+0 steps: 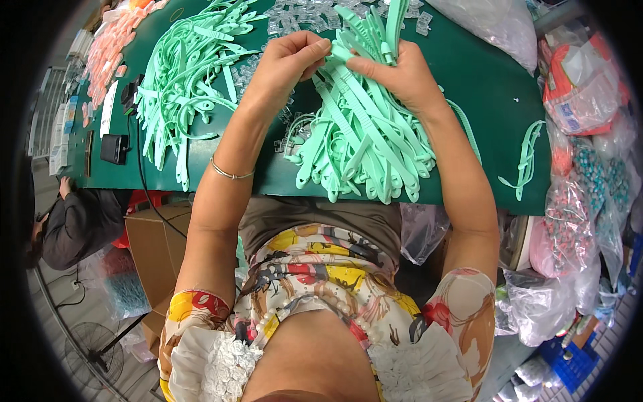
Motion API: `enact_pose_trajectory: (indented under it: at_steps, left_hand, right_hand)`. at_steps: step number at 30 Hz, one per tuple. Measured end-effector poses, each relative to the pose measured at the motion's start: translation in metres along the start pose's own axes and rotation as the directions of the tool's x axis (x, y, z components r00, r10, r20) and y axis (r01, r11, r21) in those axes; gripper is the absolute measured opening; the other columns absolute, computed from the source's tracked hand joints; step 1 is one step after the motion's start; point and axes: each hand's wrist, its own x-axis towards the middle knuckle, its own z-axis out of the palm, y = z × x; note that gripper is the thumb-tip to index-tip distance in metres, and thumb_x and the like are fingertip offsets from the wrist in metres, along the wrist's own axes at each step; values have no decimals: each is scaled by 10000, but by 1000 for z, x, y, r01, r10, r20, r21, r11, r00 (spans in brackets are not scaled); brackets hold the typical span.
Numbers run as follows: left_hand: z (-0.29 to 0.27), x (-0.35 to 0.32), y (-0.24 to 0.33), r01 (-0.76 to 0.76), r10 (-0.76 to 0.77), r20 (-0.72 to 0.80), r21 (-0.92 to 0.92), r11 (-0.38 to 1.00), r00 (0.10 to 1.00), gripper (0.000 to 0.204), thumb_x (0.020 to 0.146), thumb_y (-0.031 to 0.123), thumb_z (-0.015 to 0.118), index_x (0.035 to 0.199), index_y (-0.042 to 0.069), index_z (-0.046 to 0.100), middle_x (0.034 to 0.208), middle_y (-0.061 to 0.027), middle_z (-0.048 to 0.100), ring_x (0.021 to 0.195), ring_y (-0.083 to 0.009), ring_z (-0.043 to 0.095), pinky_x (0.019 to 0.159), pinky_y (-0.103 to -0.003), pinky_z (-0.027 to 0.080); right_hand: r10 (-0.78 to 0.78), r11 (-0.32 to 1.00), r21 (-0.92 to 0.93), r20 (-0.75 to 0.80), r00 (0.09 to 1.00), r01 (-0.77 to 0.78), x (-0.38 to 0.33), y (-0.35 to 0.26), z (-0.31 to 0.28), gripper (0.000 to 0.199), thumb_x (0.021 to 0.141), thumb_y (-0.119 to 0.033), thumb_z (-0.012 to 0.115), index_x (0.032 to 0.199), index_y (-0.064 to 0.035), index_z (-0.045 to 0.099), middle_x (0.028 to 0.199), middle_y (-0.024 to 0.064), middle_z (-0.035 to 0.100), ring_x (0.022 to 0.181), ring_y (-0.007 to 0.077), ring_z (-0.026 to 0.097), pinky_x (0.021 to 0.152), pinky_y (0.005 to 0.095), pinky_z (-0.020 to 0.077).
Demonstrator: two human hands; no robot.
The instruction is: The person sorts and inspects green plastic straps and small clear plastic connectors by hand at a workbench.
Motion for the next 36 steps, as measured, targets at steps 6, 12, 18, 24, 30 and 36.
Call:
enact_pose_trajectory:
  at_steps: [6, 12, 18, 24, 30, 36]
  left_hand:
    - [-19, -6, -1, -212, 251, -19, 478, 853, 968, 121, 761, 111, 653, 800, 7, 606, 711, 7, 539, 630, -78, 461, 569, -219, 392]
    - [-38, -32, 12, -397, 35, 447, 751, 527, 894, 204, 635, 79, 715, 817, 33, 637, 803, -82, 605, 755, -245, 585, 682, -315, 463]
    - [-37, -32, 13, -385, -16, 464, 753, 534, 886, 209, 616, 100, 726, 805, 48, 653, 813, -74, 615, 773, -250, 591, 686, -325, 466]
    - [-25, -41, 13, -428, -3, 461, 827, 365, 887, 126, 647, 127, 679, 757, 77, 642, 792, -47, 604, 777, -233, 579, 688, -351, 409]
    - [-20, -44, 11, -394, 65, 390, 891, 227, 919, 79, 684, 113, 617, 753, 76, 629, 790, -70, 594, 794, -255, 565, 703, -363, 370]
    - [-30, -27, 8, -369, 257, 277, 812, 452, 926, 90, 742, 65, 611, 821, 22, 612, 759, -84, 596, 689, -208, 583, 625, -277, 446]
  right_hand:
    - [-42, 996, 80, 27, 999, 40, 3, 8, -9, 267, 793, -204, 662, 945, 13, 622, 702, 9, 571, 628, 71, 506, 636, 226, 410]
    - [-67, 993, 99, 71, 995, 59, 4, 7, -7, 257, 796, -180, 638, 969, 7, 609, 709, 17, 558, 639, 79, 499, 628, 227, 402]
    - [-39, 994, 105, 62, 997, 33, 2, 4, -7, 249, 789, -161, 625, 980, -2, 611, 747, 22, 566, 657, 82, 505, 624, 226, 411]
    - [-38, 995, 95, 73, 997, 31, 2, 4, -8, 249, 780, -157, 637, 978, -7, 622, 780, 23, 587, 681, 85, 521, 652, 235, 426]
    - [-22, 994, 110, 20, 1000, 20, 1, 4, -8, 231, 766, -156, 671, 932, -2, 625, 755, 30, 609, 703, 96, 562, 672, 242, 449]
    - [9, 991, 132, -7, 1000, -8, 2, 4, -10, 210, 761, -134, 685, 902, 7, 620, 789, 63, 641, 739, 117, 599, 697, 254, 473]
